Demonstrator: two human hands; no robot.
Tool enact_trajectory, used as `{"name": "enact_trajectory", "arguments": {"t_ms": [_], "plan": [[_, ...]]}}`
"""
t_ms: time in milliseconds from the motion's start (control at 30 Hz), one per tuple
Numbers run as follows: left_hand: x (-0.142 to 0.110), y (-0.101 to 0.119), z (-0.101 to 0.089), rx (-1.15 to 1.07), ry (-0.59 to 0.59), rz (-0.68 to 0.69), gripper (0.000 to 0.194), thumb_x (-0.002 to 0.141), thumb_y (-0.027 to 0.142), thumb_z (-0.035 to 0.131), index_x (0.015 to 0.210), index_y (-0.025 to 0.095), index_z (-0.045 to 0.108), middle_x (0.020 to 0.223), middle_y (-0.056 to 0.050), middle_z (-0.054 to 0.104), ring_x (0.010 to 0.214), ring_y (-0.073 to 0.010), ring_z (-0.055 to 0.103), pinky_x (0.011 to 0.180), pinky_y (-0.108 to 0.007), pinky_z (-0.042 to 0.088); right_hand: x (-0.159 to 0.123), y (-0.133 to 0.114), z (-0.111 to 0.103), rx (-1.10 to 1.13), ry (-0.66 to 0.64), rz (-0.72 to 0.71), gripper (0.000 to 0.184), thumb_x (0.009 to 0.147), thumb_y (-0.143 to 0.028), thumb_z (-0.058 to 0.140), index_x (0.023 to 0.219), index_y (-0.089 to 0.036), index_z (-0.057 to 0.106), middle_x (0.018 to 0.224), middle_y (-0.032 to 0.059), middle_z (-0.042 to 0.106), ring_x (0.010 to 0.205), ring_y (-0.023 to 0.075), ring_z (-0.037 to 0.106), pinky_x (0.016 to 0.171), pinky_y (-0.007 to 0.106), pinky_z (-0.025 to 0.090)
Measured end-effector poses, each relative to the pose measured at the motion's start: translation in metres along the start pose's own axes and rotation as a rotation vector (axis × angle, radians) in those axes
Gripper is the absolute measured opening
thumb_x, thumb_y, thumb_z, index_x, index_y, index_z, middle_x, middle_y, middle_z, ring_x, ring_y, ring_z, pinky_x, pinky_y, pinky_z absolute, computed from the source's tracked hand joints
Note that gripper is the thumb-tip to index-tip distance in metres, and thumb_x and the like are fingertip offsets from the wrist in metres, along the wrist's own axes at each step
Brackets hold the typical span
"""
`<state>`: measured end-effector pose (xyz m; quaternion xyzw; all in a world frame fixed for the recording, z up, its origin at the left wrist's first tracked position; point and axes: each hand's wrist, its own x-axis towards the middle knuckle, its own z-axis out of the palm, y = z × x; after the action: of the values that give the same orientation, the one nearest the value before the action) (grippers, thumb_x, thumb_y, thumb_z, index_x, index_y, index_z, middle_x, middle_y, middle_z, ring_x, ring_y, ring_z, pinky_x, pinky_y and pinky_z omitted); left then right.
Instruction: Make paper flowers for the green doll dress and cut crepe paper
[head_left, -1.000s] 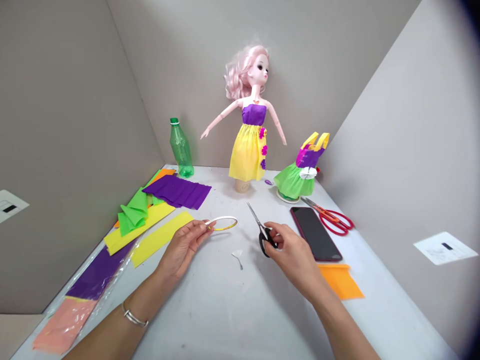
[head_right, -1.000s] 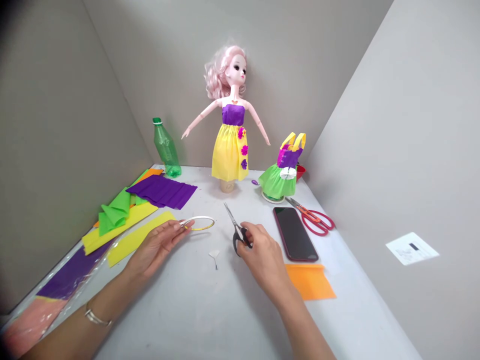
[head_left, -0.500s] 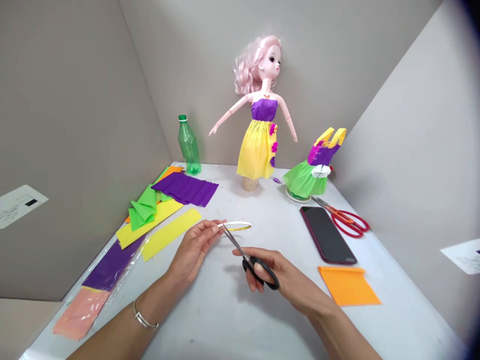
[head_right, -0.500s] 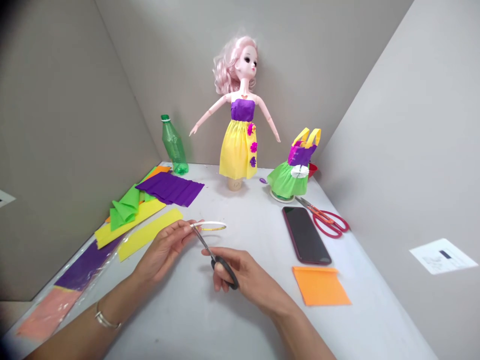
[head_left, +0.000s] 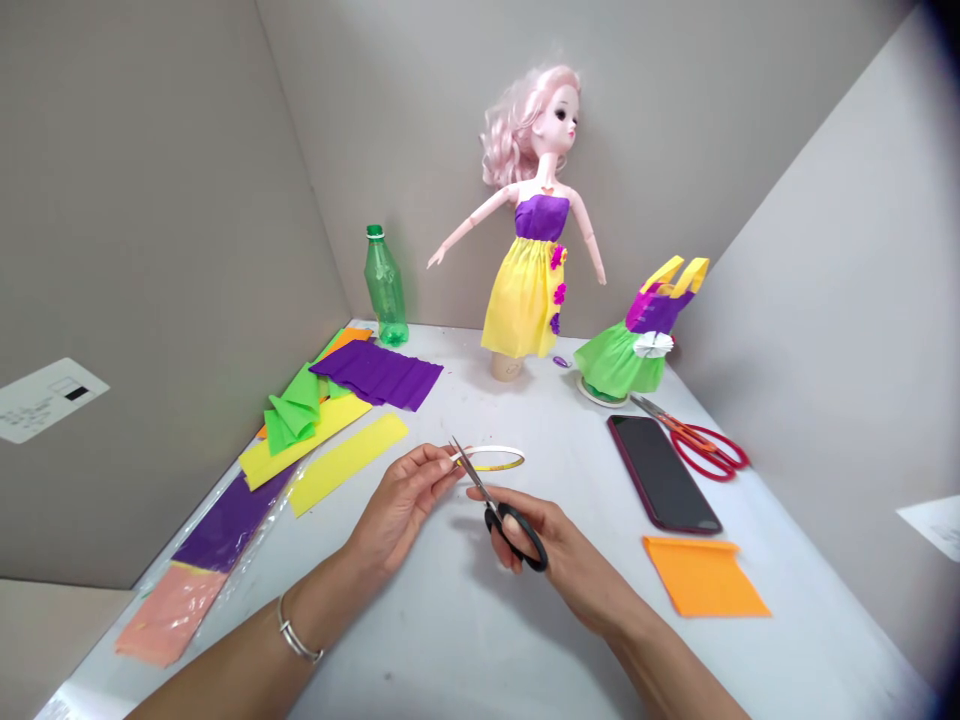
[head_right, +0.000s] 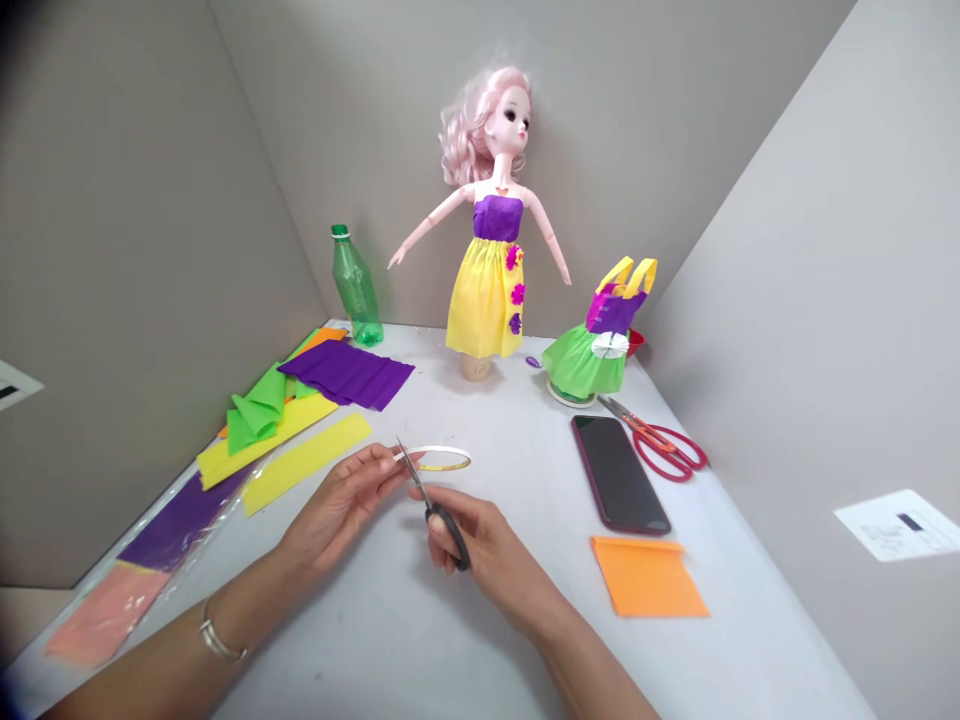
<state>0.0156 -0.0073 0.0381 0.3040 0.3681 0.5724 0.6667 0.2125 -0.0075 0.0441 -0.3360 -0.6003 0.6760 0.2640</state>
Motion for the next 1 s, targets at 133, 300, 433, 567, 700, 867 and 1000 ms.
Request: {"name": "enact_trajectory", "arguments": {"t_ms": [133,300,433,567,700,867,1000], "plan": [[0.000,-0.001,-0.001,-0.008,-0.007,-0.008,0.009,0.082,0.018,0.069,0.077,0.016,0.062,0.096,-0.004,0.067,0.108,-0.0178,0.061,0.102,-0.030,0.044,0.000,-0.002,0.002,-0.021,0.036,-0.004,0.048,0.093,-0.050,0.054,0.128,-0.017,0.059,0.066,-0.0042,0.039,0.063,0.0121,0.034,0.062,0.026,0.030],[0.001,-0.001,-0.001,-0.024,-0.018,-0.010,0.007,0.083,0.017,0.069,0.077,0.016,0.064,0.098,-0.003,0.067,0.109,-0.0175,0.060,0.106,-0.032,0.042,-0.003,-0.005,0.002,-0.084,0.088,-0.024,0.044,0.093,-0.050,0.054,0.121,-0.017,0.064,0.068,-0.0042,0.032,0.063,0.0114,0.028,0.058,0.026,0.024],[0.001,-0.001,-0.002,0.004,-0.031,0.002,0.008,0.083,0.017,0.068,0.076,0.017,0.064,0.094,-0.003,0.066,0.125,-0.0220,0.053,0.111,-0.036,0.036,-0.003,-0.006,0.001,-0.093,0.024,-0.014,0.042,0.093,-0.047,0.054,0.124,-0.020,0.062,0.072,-0.0034,0.034,0.065,0.0118,0.030,0.060,0.025,0.026],[0.001,-0.001,-0.005,0.227,-0.028,0.121,0.008,0.085,0.020,0.067,0.077,0.018,0.064,0.102,-0.005,0.064,0.135,-0.0260,0.045,0.115,-0.041,0.027,-0.004,-0.008,-0.001,-0.091,-0.156,0.033,0.048,0.091,-0.042,0.057,0.135,-0.024,0.051,0.083,-0.0011,0.044,0.075,0.0141,0.040,0.072,0.027,0.036],[0.001,-0.001,-0.006,0.467,-0.032,0.325,0.007,0.085,0.023,0.067,0.080,0.019,0.063,0.107,-0.006,0.059,0.134,-0.0286,0.046,0.112,-0.042,0.033,-0.008,-0.011,-0.009,-0.061,-0.250,0.063,0.051,0.090,-0.040,0.059,0.138,-0.026,0.046,0.091,0.0004,0.048,0.079,0.0143,0.043,0.076,0.027,0.038],[0.004,0.001,-0.010,0.559,-0.014,0.510,0.006,0.087,0.024,0.065,0.082,0.020,0.063,0.108,-0.006,0.056,0.134,-0.0280,0.045,0.109,-0.040,0.038,-0.012,-0.018,-0.024,-0.091,-0.177,0.007,0.039,0.087,-0.042,0.062,0.122,-0.024,0.058,0.083,-0.0009,0.051,0.074,0.0134,0.044,0.069,0.025,0.037],[0.013,0.002,-0.019,0.566,0.104,0.563,0.008,0.086,0.025,0.065,0.081,0.020,0.061,0.106,-0.006,0.055,0.131,-0.0262,0.048,0.108,-0.039,0.038,-0.008,-0.015,-0.037,-0.324,0.175,-0.026,0.037,0.090,-0.047,0.054,0.118,-0.023,0.056,0.079,-0.0008,0.051,0.071,0.0150,0.046,0.066,0.026,0.038]]}}
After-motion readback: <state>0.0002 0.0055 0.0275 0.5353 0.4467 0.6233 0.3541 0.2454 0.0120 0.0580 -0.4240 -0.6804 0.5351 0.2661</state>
